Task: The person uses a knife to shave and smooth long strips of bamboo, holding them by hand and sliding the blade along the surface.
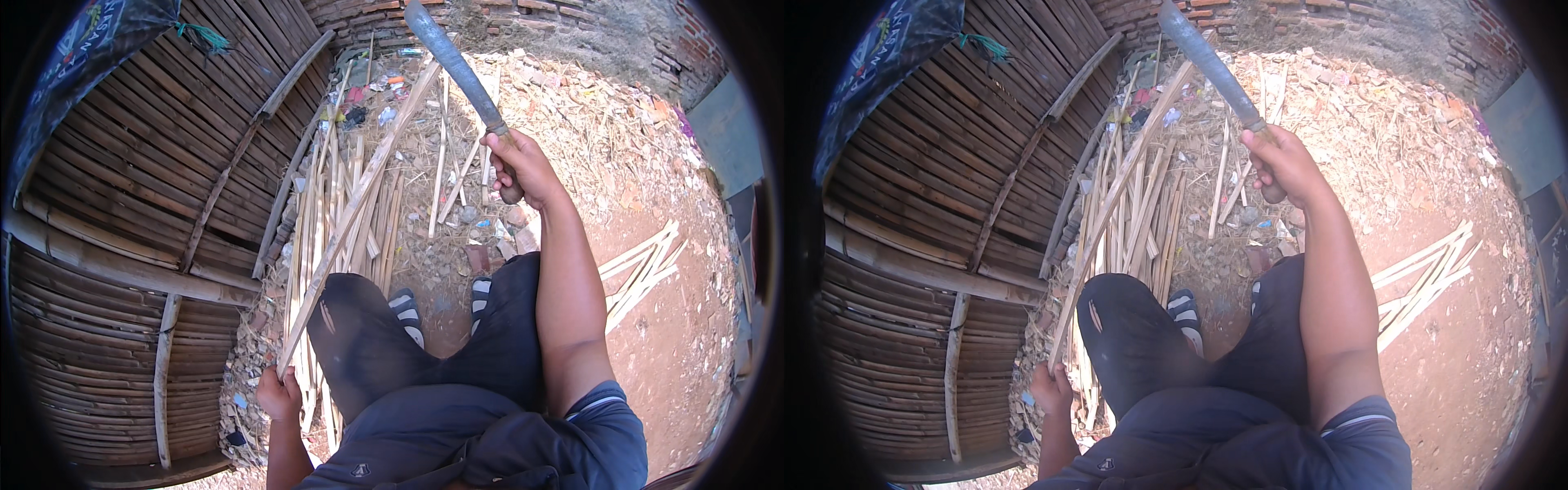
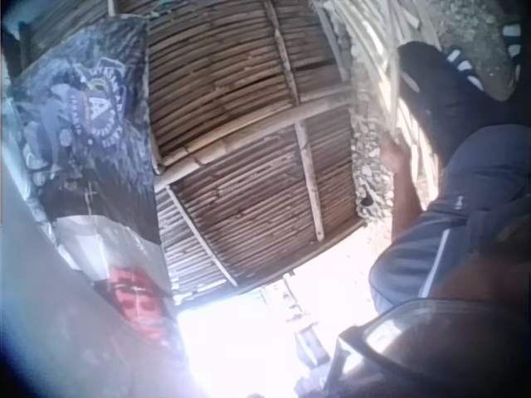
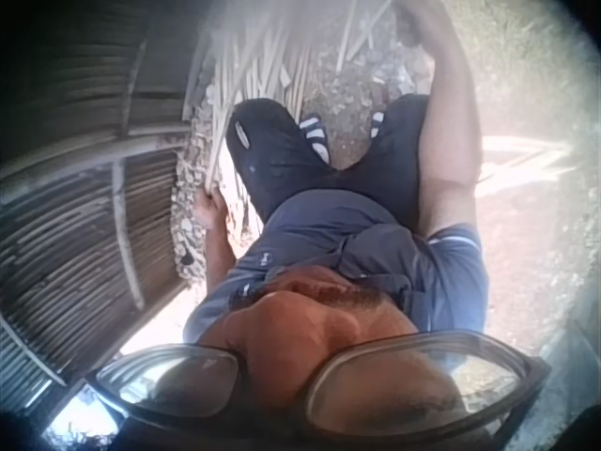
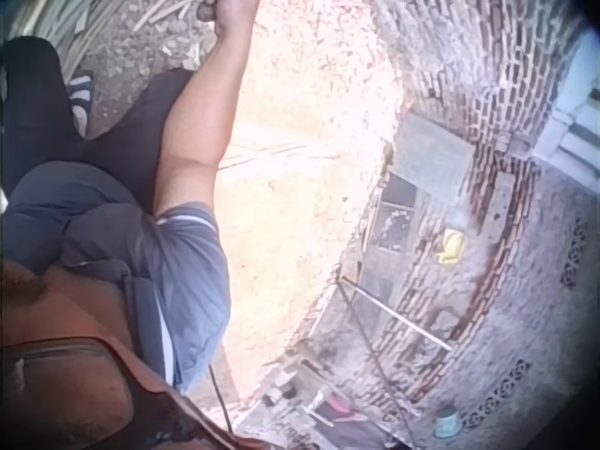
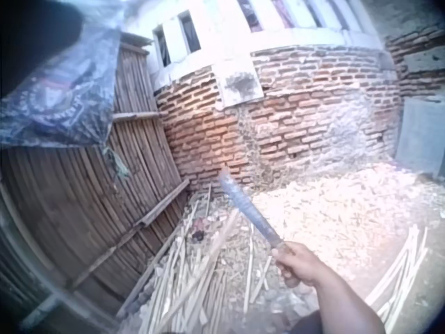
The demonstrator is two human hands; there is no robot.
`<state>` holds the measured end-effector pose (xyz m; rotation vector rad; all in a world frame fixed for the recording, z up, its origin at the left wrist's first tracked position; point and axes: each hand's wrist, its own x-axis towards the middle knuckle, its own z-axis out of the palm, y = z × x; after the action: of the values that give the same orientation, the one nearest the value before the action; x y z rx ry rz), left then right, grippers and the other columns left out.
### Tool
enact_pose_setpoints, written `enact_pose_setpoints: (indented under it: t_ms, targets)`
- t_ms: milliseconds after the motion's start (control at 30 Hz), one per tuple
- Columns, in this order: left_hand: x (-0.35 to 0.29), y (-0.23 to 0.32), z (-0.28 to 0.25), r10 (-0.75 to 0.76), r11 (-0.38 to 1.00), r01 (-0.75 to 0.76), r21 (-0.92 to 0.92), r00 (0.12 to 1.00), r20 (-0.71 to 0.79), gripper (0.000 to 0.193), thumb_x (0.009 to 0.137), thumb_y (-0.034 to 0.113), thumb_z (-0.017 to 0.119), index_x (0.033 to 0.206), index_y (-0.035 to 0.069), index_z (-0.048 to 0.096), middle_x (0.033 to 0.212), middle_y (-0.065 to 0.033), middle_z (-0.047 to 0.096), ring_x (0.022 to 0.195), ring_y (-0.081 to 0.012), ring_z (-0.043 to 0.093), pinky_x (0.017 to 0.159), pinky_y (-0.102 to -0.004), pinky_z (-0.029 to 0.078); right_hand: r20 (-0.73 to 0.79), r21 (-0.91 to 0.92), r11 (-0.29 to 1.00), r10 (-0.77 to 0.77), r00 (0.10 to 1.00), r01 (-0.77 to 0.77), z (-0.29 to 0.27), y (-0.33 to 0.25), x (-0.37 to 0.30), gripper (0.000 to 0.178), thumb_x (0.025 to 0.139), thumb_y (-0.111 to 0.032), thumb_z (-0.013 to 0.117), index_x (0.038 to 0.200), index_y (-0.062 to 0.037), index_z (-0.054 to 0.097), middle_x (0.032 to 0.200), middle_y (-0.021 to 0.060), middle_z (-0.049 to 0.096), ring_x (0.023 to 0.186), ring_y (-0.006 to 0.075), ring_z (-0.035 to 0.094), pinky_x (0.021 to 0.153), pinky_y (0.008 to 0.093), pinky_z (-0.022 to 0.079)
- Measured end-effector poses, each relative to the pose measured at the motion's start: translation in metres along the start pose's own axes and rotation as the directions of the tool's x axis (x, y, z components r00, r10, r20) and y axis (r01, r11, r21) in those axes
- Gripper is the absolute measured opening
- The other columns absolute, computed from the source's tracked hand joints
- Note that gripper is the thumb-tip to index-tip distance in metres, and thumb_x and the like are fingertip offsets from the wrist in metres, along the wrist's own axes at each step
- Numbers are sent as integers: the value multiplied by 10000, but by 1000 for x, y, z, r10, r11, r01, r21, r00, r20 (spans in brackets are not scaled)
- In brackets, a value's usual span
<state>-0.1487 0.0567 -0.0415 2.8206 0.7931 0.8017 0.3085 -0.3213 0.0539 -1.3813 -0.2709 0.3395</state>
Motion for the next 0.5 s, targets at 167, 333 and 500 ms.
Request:
enact_pose_setpoints:
  t_ms: [167, 333, 500]
  targets:
    - [2, -3, -6, -41, 999, 40, 11, 998, 41, 315, 978, 317, 659, 946, 3, 653, 747, -198, 636, 645, -406, 633, 593, -491, 481, 89, -17, 999, 32, 995, -31, -2, 3, 0, 379, 1008, -396, 694, 1136, -51, 605, 732, -30, 498, 531, 54, 457, 550, 267, 512]
    - [5, -10, -9, -38, 999, 38, -4, 999, 4, 310, 969, 320, 675, 958, 11, 664, 758, -197, 640, 654, -415, 632, 594, -491, 483, 79, 53, 999, -10, 997, 5, -6, -1, -3, 397, 1005, -413, 690, 1131, -48, 598, 740, -37, 496, 559, 50, 467, 569, 268, 523]
    - [7, -20, -11, -31, 1000, 31, 5, 999, -5, 305, 945, 316, 713, 988, 17, 669, 775, -197, 644, 661, -427, 629, 582, -503, 475, 79, 136, 991, -15, 997, 4, -12, 4, 1, 401, 1019, -420, 666, 1163, -51, 603, 738, -32, 498, 534, 49, 463, 558, 271, 519]
